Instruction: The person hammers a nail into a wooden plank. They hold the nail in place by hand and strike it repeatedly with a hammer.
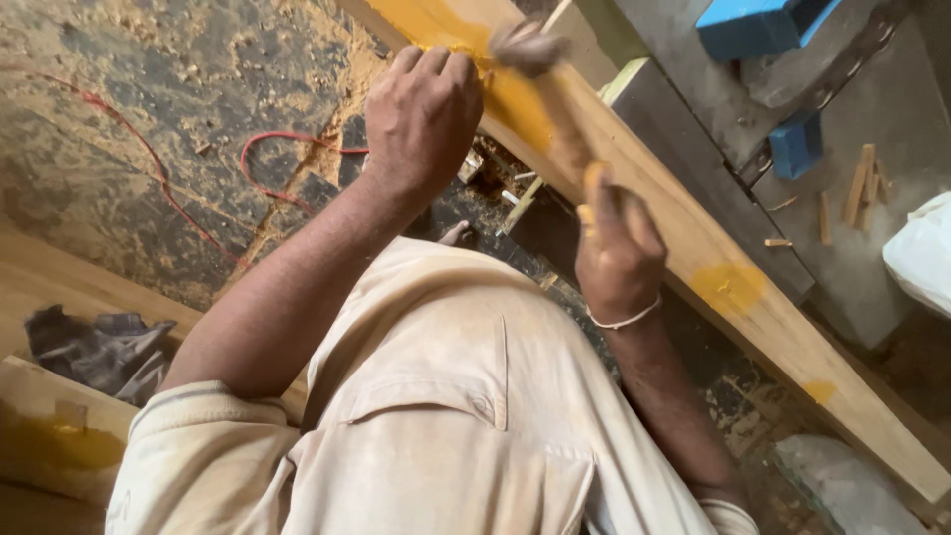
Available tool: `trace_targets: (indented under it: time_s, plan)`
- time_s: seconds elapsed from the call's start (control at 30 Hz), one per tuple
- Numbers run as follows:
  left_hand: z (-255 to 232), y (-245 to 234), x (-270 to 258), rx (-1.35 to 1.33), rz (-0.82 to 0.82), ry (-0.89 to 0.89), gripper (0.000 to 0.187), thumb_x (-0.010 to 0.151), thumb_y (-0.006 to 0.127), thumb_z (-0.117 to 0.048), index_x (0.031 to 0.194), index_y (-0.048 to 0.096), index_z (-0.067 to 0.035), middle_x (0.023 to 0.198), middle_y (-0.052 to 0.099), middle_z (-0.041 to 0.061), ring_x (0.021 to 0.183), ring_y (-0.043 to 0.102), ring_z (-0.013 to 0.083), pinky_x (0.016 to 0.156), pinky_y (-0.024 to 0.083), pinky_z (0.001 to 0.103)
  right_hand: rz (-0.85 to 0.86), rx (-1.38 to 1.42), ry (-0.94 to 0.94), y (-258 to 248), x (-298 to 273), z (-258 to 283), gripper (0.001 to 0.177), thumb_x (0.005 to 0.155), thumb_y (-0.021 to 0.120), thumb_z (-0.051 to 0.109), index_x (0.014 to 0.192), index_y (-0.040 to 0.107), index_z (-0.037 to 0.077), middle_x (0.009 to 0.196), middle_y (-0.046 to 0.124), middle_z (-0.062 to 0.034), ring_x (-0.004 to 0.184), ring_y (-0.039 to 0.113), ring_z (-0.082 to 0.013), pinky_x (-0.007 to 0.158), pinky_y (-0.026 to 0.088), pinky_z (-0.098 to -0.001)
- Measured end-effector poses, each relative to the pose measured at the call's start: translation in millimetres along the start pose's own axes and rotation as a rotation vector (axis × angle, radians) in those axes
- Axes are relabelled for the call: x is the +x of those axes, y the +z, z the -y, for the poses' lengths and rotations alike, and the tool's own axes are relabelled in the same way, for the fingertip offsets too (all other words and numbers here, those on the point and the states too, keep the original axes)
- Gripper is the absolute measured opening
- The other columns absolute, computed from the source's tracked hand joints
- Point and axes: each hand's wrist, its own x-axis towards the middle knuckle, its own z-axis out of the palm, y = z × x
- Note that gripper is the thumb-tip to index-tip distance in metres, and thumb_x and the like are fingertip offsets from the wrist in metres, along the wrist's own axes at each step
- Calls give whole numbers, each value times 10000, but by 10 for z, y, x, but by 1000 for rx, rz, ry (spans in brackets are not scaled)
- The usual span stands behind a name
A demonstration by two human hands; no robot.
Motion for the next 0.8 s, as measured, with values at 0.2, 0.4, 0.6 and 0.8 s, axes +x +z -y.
trace_targets:
  time_s: [0.2,0.4,0.6,0.8]
  plan:
    - [-2,-24,-17,-34,94,-16,241,1030,678,-244,854,667,-79,739,655,42,659,583,142,523,531,298,-70,32,67,-151,-26,74,603,1013,752,-62,1550,522,84,1132,664,-175,989,693,-332,846,584,-424]
    - [24,-28,11,3,112,-43,237,1022,673,-237,835,659,-91,741,660,37,666,595,146,485,518,301,2,-27,62,-119,-20,-4,587,962,764,-24,1499,567,105,1113,705,-177,947,710,-304,795,603,-363]
    - [36,76,-37,6,106,-1,243,1042,651,-239,849,656,-90,737,646,36,674,602,156,493,528,287,124,-63,105,-53,-69,-117,583,964,763,-30,1504,571,73,991,720,-155,810,688,-272,684,588,-360]
    - [290,-169,-118,-252,-88,-120,161,1105,604,-176,963,651,-120,843,683,21,713,610,124,566,490,298,174,243,417,-174,-397,-10,647,947,729,18,1547,487,28,1046,702,-196,911,710,-315,827,568,-403]
